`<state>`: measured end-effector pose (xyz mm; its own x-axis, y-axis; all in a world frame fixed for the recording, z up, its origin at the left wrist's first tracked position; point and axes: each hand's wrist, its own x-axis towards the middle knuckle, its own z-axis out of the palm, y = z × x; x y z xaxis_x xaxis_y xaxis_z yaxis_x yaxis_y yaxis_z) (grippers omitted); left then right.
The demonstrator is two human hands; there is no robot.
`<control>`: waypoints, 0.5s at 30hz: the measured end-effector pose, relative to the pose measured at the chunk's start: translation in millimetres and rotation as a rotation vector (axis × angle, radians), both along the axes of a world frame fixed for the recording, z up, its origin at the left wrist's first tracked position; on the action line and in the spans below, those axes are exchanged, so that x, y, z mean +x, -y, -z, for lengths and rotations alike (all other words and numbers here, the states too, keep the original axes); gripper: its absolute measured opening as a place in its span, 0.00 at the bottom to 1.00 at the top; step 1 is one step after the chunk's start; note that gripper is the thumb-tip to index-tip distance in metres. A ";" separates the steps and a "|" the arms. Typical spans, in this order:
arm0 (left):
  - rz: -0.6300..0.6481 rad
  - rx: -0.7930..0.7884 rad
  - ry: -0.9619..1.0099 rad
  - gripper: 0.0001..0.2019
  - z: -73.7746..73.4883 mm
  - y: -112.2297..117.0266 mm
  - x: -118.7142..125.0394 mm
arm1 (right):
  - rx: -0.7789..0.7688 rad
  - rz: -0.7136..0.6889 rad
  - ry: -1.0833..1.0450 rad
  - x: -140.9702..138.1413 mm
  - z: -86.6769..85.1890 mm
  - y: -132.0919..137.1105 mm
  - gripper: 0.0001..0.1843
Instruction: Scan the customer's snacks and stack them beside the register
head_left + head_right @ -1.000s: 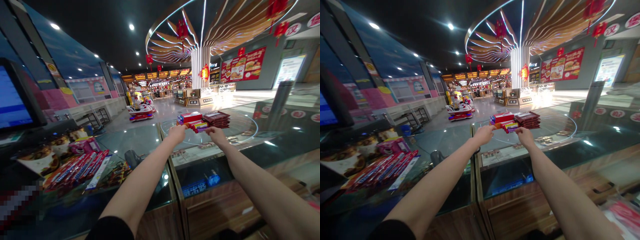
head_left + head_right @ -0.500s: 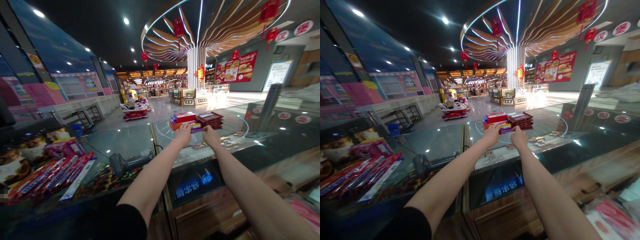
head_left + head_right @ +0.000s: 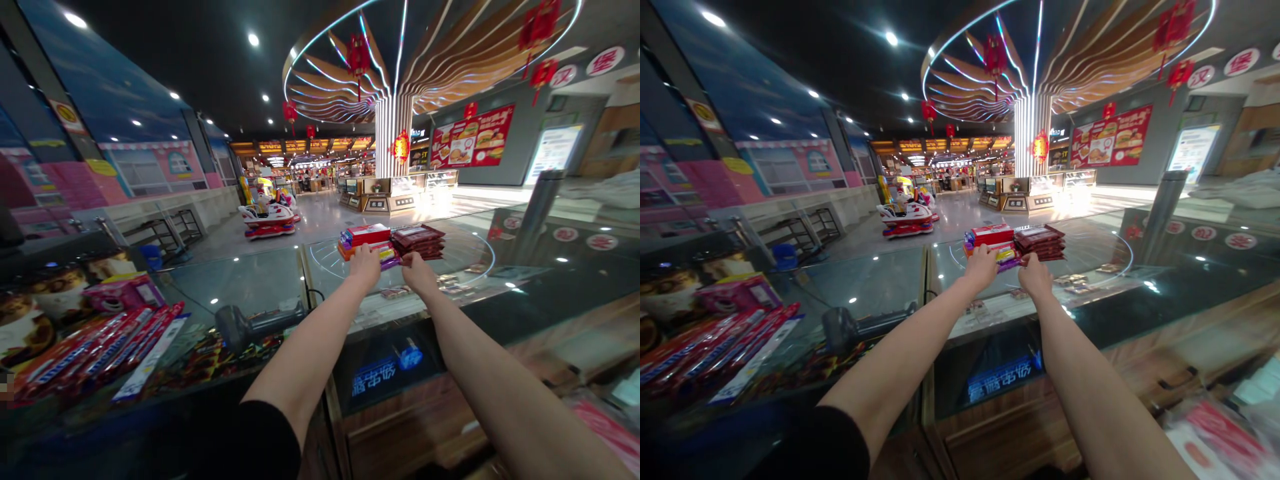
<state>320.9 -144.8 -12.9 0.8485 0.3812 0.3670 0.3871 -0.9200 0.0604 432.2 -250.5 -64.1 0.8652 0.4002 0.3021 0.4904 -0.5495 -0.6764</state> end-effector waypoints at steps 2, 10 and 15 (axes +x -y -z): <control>-0.016 -0.014 0.006 0.17 -0.1 -3.0 -2.7 | 0.011 -0.024 0.010 -0.3 1.0 -1.2 0.19; -0.032 -0.103 -0.045 0.18 -2.7 -15.9 -18.7 | -0.072 -0.120 0.083 -4.7 -1.3 -4.3 0.22; -0.028 -0.084 -0.139 0.16 -16.8 -27.3 -33.0 | -0.176 -0.136 0.226 -16.5 -5.7 -3.0 0.23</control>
<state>287.9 -117.5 3.9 0.8775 0.4299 0.2127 0.4226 -0.9027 0.0813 415.7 -247.5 -58.4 0.7192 0.5707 0.3963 0.6942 -0.5679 -0.4422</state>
